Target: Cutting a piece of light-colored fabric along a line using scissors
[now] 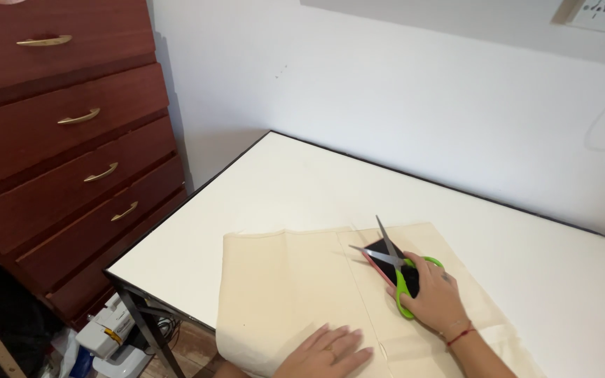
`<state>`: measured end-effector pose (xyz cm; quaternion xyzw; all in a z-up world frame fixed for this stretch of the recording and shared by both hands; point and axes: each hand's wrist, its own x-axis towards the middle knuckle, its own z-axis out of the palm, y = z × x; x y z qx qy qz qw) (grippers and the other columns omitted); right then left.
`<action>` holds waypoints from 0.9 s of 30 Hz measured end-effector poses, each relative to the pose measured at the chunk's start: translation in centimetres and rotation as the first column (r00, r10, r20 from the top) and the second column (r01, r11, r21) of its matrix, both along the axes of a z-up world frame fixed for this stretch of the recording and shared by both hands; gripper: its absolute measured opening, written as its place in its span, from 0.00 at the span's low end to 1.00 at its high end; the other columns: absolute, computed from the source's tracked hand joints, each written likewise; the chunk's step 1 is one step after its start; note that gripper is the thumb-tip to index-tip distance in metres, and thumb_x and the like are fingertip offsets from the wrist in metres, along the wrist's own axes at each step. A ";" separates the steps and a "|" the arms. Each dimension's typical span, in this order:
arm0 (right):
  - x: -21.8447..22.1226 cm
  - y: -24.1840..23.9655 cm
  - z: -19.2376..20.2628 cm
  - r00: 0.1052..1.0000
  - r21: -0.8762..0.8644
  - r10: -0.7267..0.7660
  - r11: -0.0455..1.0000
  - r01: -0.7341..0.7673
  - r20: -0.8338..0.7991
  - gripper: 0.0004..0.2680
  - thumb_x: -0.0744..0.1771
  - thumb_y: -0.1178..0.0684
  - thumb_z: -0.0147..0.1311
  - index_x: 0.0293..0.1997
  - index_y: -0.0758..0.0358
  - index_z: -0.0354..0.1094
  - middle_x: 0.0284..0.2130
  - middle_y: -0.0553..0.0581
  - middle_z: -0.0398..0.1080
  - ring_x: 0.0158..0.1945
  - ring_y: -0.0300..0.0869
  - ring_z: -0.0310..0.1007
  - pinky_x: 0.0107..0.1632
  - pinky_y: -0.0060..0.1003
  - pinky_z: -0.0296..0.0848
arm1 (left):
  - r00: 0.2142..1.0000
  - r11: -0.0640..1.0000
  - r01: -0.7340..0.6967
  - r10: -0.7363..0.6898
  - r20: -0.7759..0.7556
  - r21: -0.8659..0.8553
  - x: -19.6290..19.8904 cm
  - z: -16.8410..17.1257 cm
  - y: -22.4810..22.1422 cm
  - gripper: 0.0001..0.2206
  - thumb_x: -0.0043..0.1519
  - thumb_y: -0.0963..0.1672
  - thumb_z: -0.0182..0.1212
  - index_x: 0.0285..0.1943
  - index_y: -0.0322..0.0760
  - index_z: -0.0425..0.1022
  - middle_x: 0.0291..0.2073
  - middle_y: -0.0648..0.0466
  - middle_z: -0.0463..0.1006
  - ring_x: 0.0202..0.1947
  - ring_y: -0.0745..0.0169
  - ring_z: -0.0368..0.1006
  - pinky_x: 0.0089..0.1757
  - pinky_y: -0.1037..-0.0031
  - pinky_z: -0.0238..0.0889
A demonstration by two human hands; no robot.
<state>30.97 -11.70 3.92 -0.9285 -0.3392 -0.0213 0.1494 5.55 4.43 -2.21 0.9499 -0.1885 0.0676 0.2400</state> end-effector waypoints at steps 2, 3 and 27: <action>-0.4 -0.2 1.0 1.000 -0.028 -0.002 1.000 0.001 -0.022 0.29 0.59 0.34 0.57 0.69 0.38 0.55 0.61 0.45 0.68 0.67 0.42 0.63 0.68 0.51 0.57 | 0.998 0.999 -0.034 0.033 0.053 0.015 -0.1 0.3 -0.5 0.24 0.73 0.51 0.36 0.78 0.41 0.54 0.75 0.37 0.53 0.75 0.34 0.43 0.66 0.44 0.31; -0.2 0.0 1.8 1.000 -0.052 0.006 0.999 -0.007 -0.027 0.29 0.59 0.37 0.56 0.69 0.39 0.55 0.61 0.46 0.68 0.68 0.42 0.62 0.68 0.50 0.59 | 0.990 0.996 -0.078 0.074 0.124 0.032 0.3 0.6 -0.6 0.24 0.74 0.52 0.38 0.76 0.41 0.59 0.75 0.38 0.55 0.74 0.35 0.45 0.65 0.41 0.32; -6.4 -6.2 7.9 0.660 0.213 0.101 0.973 0.091 -0.744 0.18 0.66 0.49 0.55 0.64 0.51 0.71 0.28 0.54 0.72 0.31 0.44 0.79 0.43 0.42 0.83 | 0.950 0.958 0.235 -0.191 0.247 -0.163 -2.0 -0.5 0.3 0.18 0.77 0.48 0.41 0.68 0.37 0.72 0.65 0.50 0.74 0.67 0.47 0.69 0.62 0.59 0.60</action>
